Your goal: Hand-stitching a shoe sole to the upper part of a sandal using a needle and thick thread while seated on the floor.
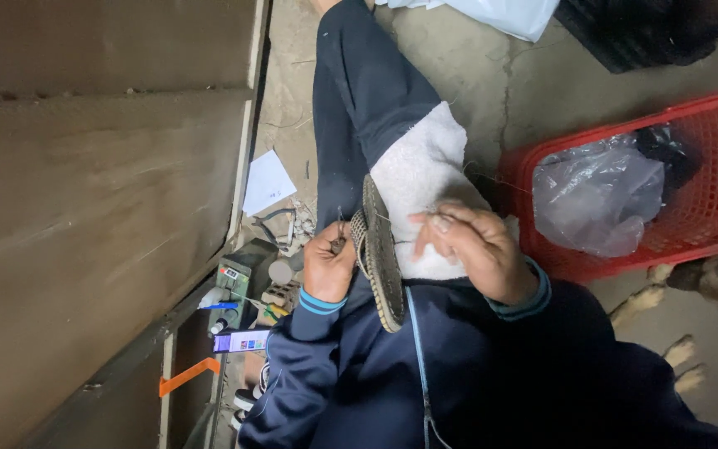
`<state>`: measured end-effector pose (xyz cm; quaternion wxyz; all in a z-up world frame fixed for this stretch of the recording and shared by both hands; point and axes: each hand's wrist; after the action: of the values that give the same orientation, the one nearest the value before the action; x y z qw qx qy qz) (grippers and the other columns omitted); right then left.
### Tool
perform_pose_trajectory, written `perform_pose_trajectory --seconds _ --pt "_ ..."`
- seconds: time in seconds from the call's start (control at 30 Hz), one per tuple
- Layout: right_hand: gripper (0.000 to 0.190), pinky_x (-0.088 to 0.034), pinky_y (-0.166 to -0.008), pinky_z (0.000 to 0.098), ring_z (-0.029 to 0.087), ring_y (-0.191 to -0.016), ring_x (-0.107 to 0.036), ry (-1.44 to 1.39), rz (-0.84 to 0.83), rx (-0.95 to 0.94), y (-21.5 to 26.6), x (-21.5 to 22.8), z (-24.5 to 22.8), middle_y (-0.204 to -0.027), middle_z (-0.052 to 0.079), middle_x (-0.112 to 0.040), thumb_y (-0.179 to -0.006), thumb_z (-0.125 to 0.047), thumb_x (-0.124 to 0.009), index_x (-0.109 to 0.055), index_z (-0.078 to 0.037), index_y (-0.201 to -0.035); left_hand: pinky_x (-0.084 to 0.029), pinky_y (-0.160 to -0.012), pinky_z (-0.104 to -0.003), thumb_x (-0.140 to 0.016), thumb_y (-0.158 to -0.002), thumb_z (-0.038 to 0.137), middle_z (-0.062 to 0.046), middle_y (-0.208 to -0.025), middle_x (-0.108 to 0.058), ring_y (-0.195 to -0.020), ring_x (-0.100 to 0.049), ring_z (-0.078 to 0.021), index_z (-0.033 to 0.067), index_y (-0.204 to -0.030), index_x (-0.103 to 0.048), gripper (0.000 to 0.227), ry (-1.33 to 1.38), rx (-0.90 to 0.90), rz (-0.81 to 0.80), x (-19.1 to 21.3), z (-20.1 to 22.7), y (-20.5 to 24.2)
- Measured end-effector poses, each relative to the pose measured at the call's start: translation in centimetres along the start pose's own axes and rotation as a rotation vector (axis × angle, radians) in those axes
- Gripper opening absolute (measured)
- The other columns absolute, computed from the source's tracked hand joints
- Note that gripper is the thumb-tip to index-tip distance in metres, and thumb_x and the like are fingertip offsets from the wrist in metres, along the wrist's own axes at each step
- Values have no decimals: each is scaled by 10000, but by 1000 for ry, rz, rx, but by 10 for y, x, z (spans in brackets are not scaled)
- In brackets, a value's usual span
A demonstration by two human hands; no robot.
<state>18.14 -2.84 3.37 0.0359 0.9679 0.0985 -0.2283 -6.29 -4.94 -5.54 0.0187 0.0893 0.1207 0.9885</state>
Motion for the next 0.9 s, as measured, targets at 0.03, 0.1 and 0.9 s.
perform_pose_trajectory --seconds 0.03,0.1,0.9 --pt "436 -405 -1101 605 279 -633 -657 2 40 -3 7 6 10 -576 62 -468 -1060 -83 -434 -495 -54 -629 -421 -495 -255 -571 -993 -36 -83 -499 -539 -505 -433 -91 -40 -749 -652 257 -12 -12 12 -7 22 0" --pt "443 -349 -1159 658 304 -581 -695 3 73 -9 12 8 10 -520 58 -439 -1049 -87 -452 -472 -61 -608 -410 -503 -278 -567 -969 -72 -99 -490 -503 -498 -413 -110 -96 -775 -633 206 -24 -22 30 -14 28 0" --pt "599 -542 -711 372 310 -855 -659 1378 -76 -49 59 26 -11 -932 71 -592 -959 -616 -563 -665 -58 -1150 -339 -397 -223 -685 -915 -4 -84 -446 -521 -446 -440 -86 -11 -765 -706 152 -51 38 21 -55 33 -12"
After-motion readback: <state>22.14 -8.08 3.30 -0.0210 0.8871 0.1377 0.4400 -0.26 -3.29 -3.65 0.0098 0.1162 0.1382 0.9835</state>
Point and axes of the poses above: each hand's wrist, its own y-axis away from the middle knuckle, its own x-axis out of the back of the hand, z = x × y
